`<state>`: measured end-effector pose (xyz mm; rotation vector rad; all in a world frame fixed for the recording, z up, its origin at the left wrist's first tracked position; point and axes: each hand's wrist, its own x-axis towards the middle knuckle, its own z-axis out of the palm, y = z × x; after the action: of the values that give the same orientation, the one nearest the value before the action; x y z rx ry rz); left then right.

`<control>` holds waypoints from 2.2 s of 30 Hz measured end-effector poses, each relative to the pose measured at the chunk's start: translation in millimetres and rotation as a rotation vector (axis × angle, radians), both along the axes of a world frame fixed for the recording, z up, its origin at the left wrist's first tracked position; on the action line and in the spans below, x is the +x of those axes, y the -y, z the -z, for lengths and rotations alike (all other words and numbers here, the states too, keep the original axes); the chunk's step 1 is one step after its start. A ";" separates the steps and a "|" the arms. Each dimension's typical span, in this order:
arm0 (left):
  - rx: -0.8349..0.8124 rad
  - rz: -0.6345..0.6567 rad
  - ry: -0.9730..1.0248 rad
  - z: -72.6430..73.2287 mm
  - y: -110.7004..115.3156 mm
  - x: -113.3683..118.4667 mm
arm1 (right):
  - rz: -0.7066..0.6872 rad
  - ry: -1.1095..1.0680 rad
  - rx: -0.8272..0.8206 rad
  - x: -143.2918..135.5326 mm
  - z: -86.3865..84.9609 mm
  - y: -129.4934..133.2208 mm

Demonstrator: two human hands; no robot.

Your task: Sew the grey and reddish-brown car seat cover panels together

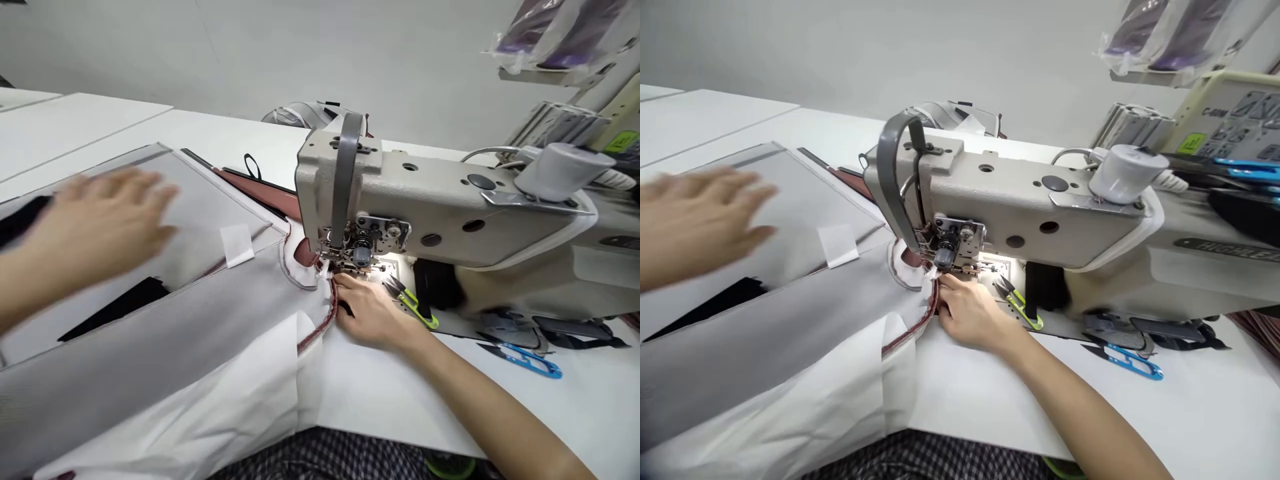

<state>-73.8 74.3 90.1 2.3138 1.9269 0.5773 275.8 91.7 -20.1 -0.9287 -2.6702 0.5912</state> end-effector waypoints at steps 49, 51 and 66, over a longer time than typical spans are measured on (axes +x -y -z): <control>-0.049 0.768 -0.168 88.2 -60.9 117.5 | 0.294 -0.142 -0.043 -10.6 20.8 0.6; -0.049 0.528 -0.266 84.7 -36.3 132.4 | 0.320 -0.185 -0.071 -10.1 21.1 -0.2; 0.230 0.298 -0.117 120.3 -5.4 141.6 | 0.456 -0.083 -0.130 -11.6 11.9 -14.4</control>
<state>67.8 79.7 -30.2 2.7662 1.5816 0.6751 264.1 106.2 -32.0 -1.4554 -2.2552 0.6787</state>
